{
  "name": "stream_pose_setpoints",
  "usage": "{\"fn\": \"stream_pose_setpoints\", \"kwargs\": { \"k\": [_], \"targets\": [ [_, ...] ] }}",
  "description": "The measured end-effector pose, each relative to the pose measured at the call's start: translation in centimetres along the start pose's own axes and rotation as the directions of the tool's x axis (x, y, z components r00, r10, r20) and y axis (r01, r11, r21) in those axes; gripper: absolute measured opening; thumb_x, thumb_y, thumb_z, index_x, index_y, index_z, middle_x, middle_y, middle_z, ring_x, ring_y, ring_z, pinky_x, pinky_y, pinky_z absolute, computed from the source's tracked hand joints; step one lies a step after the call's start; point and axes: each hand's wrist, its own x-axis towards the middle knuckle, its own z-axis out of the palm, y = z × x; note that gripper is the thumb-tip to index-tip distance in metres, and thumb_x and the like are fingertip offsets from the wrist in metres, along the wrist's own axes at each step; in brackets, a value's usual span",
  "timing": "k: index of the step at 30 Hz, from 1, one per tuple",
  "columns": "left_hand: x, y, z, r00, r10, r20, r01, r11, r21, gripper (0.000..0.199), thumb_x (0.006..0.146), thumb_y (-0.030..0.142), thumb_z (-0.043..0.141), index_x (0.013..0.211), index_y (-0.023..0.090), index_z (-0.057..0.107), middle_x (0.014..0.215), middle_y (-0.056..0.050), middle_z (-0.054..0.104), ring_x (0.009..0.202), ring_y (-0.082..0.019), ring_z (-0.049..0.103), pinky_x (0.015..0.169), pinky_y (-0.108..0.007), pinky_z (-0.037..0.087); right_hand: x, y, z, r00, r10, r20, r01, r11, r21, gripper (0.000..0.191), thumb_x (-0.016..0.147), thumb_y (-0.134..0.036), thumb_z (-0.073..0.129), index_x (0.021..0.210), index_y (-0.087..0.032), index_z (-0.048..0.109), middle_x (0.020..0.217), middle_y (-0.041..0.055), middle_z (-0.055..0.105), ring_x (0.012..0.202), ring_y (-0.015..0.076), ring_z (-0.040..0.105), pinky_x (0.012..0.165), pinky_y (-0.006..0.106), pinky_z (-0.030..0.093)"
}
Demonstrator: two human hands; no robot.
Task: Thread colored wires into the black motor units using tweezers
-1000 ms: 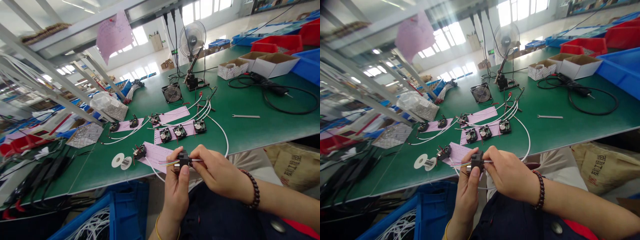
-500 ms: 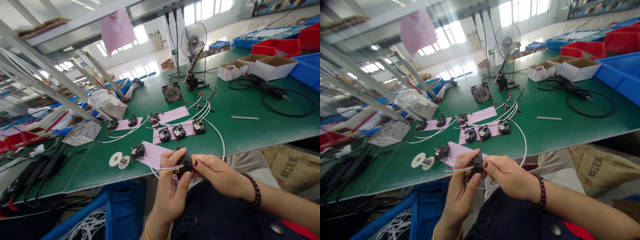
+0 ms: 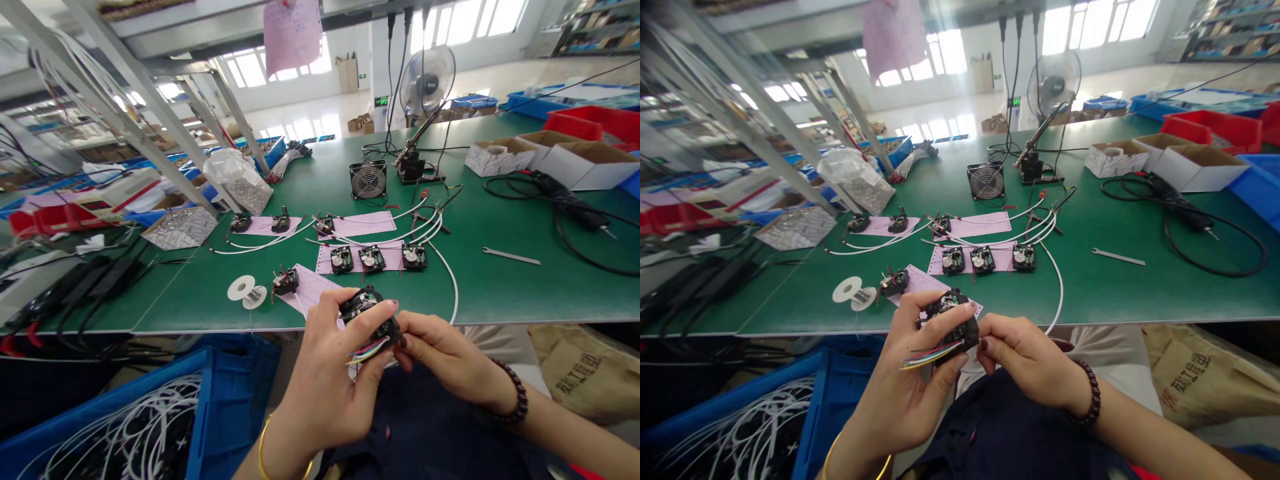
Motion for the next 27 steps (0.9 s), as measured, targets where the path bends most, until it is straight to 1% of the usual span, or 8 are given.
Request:
{"fn": "stream_pose_setpoints", "kwargs": {
  "k": [4,8,11,13,16,19,24,27],
  "targets": [
    [0.0,-0.5,-0.2,1.0,-0.007,0.029,0.009,0.997,-0.072,0.045,0.102,0.027,0.063,0.146,0.033,0.062,0.137,-0.012,0.054,0.126,-0.031,0.06,0.106,-0.047,0.053,0.1,-0.1,-0.2,0.998,0.05,0.036,-0.05,0.999,0.013,0.048,0.114,-0.06,0.045,0.094,-0.02,0.062,0.073,0.0006,0.065,0.068,0.0157,0.058,0.07,0.027,0.048],
    [1.6,-2.4,-2.8,0.986,-0.088,0.143,0.073,0.992,0.103,0.054,0.099,0.027,0.062,0.153,0.031,0.058,0.135,-0.013,0.062,0.126,-0.033,0.062,0.109,-0.051,0.051,-0.5,-1.9,-1.2,0.933,0.281,0.224,-0.198,0.922,-0.334,0.031,0.114,-0.039,0.046,0.102,-0.021,0.069,0.077,0.0029,0.075,0.063,0.0172,0.065,0.063,0.026,0.049],
    [4.7,-5.5,-5.6,0.935,-0.298,0.191,0.195,0.885,0.423,0.064,0.095,0.022,0.061,0.158,0.024,0.052,0.134,-0.016,0.066,0.128,-0.04,0.061,0.114,-0.06,0.045,-1.5,-3.6,-1.8,0.877,0.308,0.37,-0.066,0.838,-0.542,0.016,0.103,-0.029,0.066,0.111,-0.024,0.079,0.089,0.0055,0.082,0.075,0.0236,0.077,0.067,0.029,0.055],
    [7.4,-8.1,-7.0,0.864,-0.414,0.286,0.226,0.827,0.515,0.069,0.093,0.018,0.06,0.161,0.018,0.048,0.146,-0.02,0.063,0.136,-0.04,0.059,0.119,-0.057,0.042,-2.0,-4.2,-1.8,0.853,0.287,0.436,0.013,0.824,-0.567,0.027,0.096,-0.025,0.077,0.123,-0.027,0.081,0.106,0.0063,0.085,0.09,0.0279,0.082,0.075,0.031,0.06],
    [11.1,-11.8,-7.6,0.771,-0.479,0.419,0.228,0.823,0.521,0.077,0.084,0.013,0.066,0.159,0.015,0.05,0.151,-0.02,0.064,0.128,-0.035,0.068,0.109,-0.042,0.053,-2.4,-3.8,-1.6,0.868,0.298,0.397,-0.008,0.808,-0.589,0.042,0.092,-0.022,0.081,0.133,-0.028,0.079,0.122,0.0082,0.083,0.105,0.0324,0.082,0.089,0.036,0.064],
    [13.5,-14.4,-6.8,0.69,-0.511,0.513,0.218,0.822,0.526,0.073,0.081,0.011,0.07,0.152,0.017,0.056,0.143,-0.016,0.07,0.117,-0.029,0.073,0.1,-0.036,0.056,-2.5,-2.4,-1.7,0.882,0.351,0.313,-0.083,0.771,-0.631,0.046,0.095,-0.027,0.078,0.141,-0.026,0.075,0.131,0.0118,0.08,0.116,0.037,0.078,0.101,0.046,0.063],
    [14.7,-16.3,-5.4,0.626,-0.508,0.591,0.194,0.836,0.513,0.054,0.097,0.023,0.074,0.148,0.018,0.059,0.142,-0.013,0.069,0.123,-0.027,0.07,0.111,-0.048,0.055,-2.3,-1.7,-2.4,0.835,0.465,0.294,-0.184,0.741,-0.646,0.05,0.1,-0.035,0.071,0.149,-0.025,0.07,0.14,0.0128,0.075,0.126,0.0374,0.073,0.112,0.05,0.057],
    [14.7,-16.9,-5.5,0.594,-0.534,0.601,0.192,0.82,0.539,0.057,0.097,0.027,0.077,0.15,0.018,0.058,0.142,-0.013,0.069,0.123,-0.029,0.071,0.111,-0.051,0.055,-2.3,-2.4,-3.1,0.823,0.495,0.279,-0.22,0.73,-0.647,0.051,0.1,-0.039,0.067,0.149,-0.025,0.07,0.143,0.0125,0.074,0.13,0.0367,0.071,0.114,0.048,0.055]
  ]
}}
